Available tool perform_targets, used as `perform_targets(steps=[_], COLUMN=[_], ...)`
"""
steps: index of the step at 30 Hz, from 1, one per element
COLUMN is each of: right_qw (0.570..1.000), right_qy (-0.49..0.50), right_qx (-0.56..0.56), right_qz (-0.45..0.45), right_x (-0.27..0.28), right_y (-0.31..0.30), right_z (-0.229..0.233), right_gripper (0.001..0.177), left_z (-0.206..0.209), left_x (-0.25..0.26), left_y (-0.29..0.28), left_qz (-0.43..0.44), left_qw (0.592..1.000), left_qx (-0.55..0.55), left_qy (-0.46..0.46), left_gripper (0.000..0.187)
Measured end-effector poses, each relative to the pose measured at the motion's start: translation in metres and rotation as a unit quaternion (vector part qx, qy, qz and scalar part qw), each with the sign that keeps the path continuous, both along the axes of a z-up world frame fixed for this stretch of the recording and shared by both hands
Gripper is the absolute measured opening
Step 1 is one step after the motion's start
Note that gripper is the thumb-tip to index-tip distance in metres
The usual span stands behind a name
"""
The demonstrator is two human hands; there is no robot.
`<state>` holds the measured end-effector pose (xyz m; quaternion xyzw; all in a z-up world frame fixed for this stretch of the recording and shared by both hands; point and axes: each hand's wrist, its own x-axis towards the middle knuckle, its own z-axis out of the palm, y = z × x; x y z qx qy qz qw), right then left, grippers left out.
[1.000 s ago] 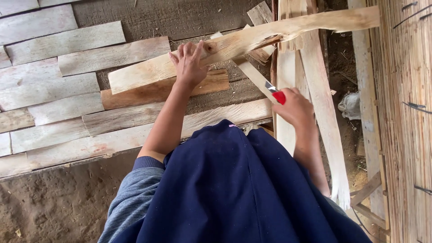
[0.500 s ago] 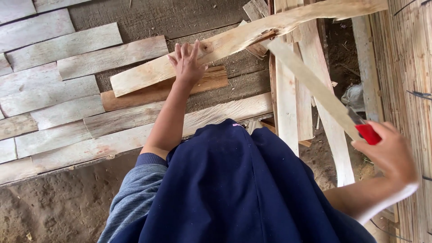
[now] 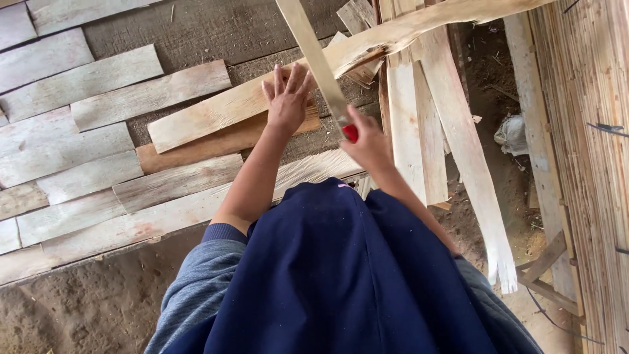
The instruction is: The person uses a red utility knife to cut and trim thin wooden planks on a wooden workbench. They repeatedly position planks, score them with the knife, and break off sections, then place the trimmed pieces into a growing stack.
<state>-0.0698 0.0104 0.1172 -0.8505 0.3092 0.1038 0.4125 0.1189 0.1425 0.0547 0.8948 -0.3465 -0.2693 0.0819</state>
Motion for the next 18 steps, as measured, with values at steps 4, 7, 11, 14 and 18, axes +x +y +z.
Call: perform_targets(steps=[4, 7, 11, 14, 18], right_qw=[0.993, 0.99, 0.988, 0.985, 0.983], right_qy=[0.02, 0.031, 0.039, 0.038, 0.034], right_qx=[-0.099, -0.114, -0.106, -0.115, -0.118], right_qz=[0.066, 0.082, 0.101, 0.123, 0.137], right_x=[0.016, 0.023, 0.031, 0.034, 0.034], right_y=[0.008, 0.004, -0.002, -0.004, -0.001], right_z=[-0.065, -0.087, -0.09, -0.087, -0.09], right_gripper=[0.083, 0.084, 0.084, 0.09, 0.087], left_z=[-0.054, -0.085, -0.131, -0.116, -0.079], left_x=[0.008, 0.011, 0.018, 0.017, 0.009], left_y=[-0.001, -0.006, -0.01, -0.013, -0.014], left_qz=[0.033, 0.043, 0.058, 0.061, 0.059], left_qw=[0.998, 0.983, 0.975, 0.98, 0.983], left_qx=[-0.036, -0.092, -0.127, -0.09, -0.086], left_qy=[-0.05, -0.151, -0.17, -0.167, -0.15], left_gripper=[0.056, 0.043, 0.046, 0.053, 0.052])
